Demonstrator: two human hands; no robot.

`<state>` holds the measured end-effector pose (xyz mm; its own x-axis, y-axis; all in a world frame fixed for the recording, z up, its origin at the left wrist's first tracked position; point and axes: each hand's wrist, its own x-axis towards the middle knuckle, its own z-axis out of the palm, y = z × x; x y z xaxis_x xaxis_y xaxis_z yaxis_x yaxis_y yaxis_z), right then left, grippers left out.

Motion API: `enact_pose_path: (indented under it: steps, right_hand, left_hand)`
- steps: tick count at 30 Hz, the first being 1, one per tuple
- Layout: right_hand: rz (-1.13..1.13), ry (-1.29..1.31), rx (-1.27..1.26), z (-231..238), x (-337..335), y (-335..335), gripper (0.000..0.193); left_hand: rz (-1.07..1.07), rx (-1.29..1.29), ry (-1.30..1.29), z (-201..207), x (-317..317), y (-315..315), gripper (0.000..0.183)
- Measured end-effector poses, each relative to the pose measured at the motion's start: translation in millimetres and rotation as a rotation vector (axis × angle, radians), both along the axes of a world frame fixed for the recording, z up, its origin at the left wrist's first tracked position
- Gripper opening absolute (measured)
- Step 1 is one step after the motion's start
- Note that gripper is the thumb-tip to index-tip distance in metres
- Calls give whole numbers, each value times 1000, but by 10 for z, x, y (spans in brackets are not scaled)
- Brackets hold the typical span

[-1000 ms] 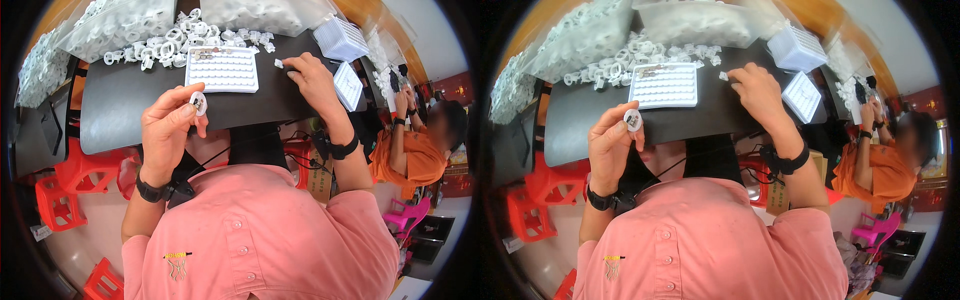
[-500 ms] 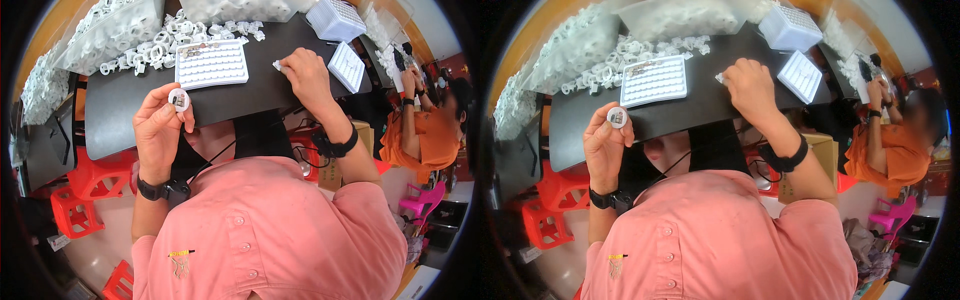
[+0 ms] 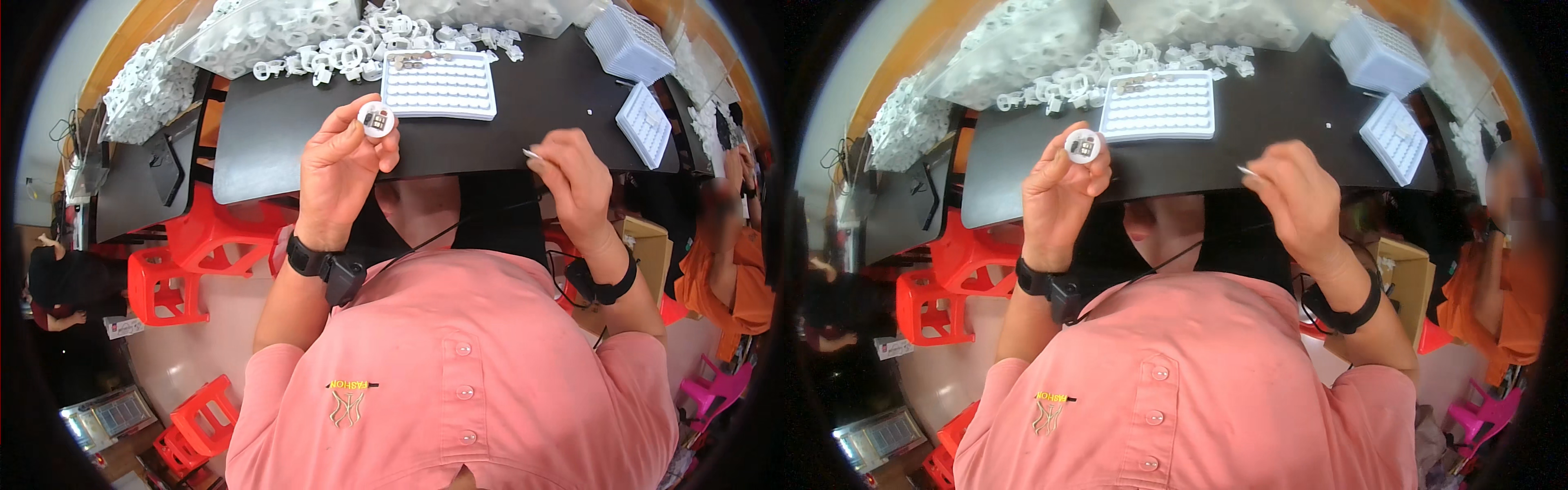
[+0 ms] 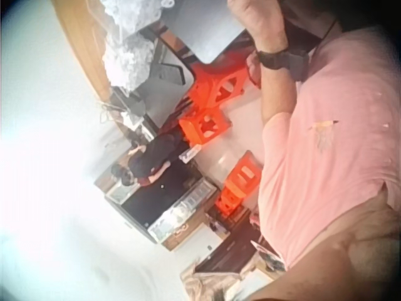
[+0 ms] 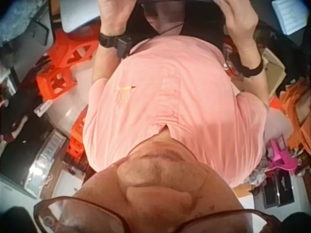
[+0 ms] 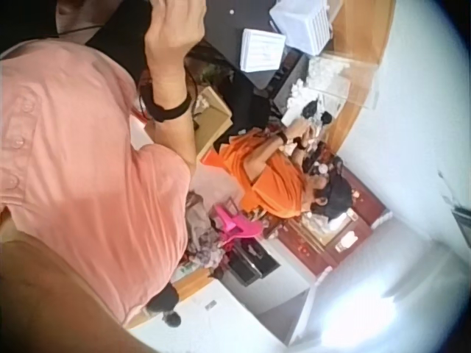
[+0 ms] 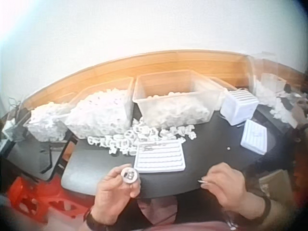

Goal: Assembling small plastic components at a workstation.

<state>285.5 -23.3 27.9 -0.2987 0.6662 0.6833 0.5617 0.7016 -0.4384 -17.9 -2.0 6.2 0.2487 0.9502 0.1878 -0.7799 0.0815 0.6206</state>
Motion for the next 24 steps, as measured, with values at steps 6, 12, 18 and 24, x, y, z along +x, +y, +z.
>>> enact_pose_path:
  steps: [6,12,18,24]
  right_hand:
    - [221,385,-563,412,-722,335,9]
    - [447,374,-575,622,-1172,479,11]
    - [480,411,-540,475,-1318,525,11]
    - [438,351,-465,475,-1362,509,10]
  left_hand:
    - [21,-21,44,29,14,-6,35]
    - [5,-27,-18,2,-27,5,32]
    - [8,-57,-34,15,-22,0,31]
    - [20,-62,-4,8,-32,1,32]
